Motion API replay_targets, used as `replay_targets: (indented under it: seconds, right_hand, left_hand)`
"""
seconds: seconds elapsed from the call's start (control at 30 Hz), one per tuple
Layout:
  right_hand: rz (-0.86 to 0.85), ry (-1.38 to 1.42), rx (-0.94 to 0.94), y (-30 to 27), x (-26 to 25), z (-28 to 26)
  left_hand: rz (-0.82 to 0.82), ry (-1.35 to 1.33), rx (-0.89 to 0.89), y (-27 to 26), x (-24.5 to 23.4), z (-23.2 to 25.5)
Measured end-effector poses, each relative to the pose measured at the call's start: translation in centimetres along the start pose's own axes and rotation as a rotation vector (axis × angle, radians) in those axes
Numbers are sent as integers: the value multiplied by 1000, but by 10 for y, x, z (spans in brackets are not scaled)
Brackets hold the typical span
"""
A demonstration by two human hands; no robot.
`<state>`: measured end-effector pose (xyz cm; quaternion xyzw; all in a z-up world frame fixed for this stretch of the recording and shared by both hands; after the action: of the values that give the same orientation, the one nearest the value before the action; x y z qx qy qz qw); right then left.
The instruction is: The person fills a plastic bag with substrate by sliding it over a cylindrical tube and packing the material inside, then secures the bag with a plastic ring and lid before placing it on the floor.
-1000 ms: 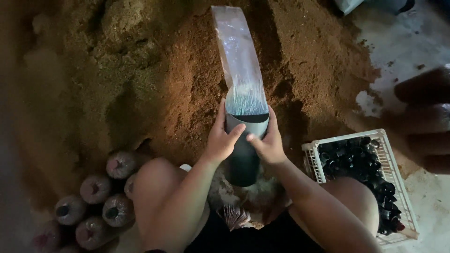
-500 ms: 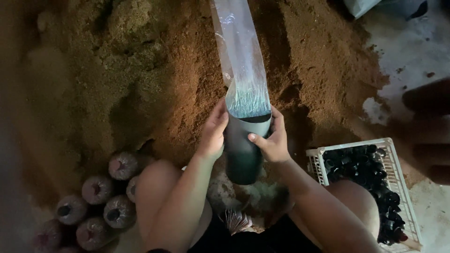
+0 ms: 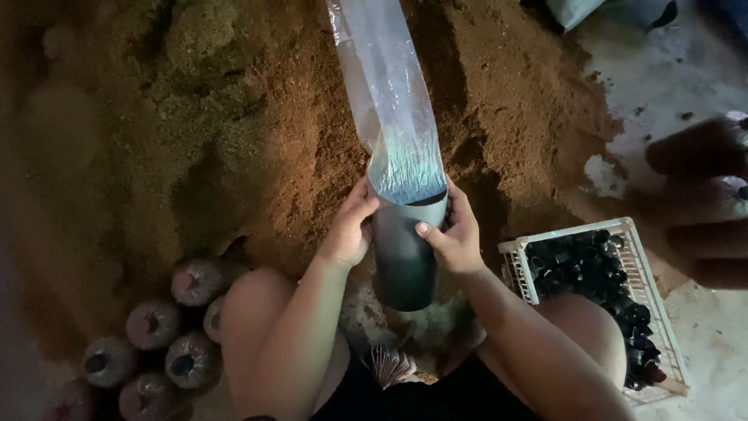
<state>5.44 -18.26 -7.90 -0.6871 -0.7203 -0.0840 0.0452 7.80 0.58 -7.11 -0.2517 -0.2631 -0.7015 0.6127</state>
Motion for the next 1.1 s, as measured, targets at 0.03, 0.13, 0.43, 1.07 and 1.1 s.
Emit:
replay_targets:
  seconds: [0.03, 0.13, 0.43, 1.07, 1.1]
  right_hand:
    - [3, -24, -4, 0, 0, -1]
    - [2, -101, -35, -4, -3, -8]
    - [42, -389, -85, -29, 1, -24]
    - [188, -592, 30, -57, 7, -33]
    - [190, -591, 27, -53, 0, -26]
  left_hand:
    - [6, 0, 1, 0, -3, -5]
    - [16, 44, 19, -6, -2, -8]
    - [-62, 323, 25, -33, 29, -1]
    - [2, 504, 70, -62, 74, 20]
    - [-2, 505, 72, -64, 78, 25]
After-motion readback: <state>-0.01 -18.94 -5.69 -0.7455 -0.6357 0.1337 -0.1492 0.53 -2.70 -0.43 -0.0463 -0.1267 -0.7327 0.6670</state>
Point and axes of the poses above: each hand's wrist, its own y-axis towards the middle knuckle, its own x-axis out of the palm, z = x × y, the point moved 2 cm from there along y, towards the middle knuckle, and after that the axes turned 8 degrees about x, right-handed, at the moved point
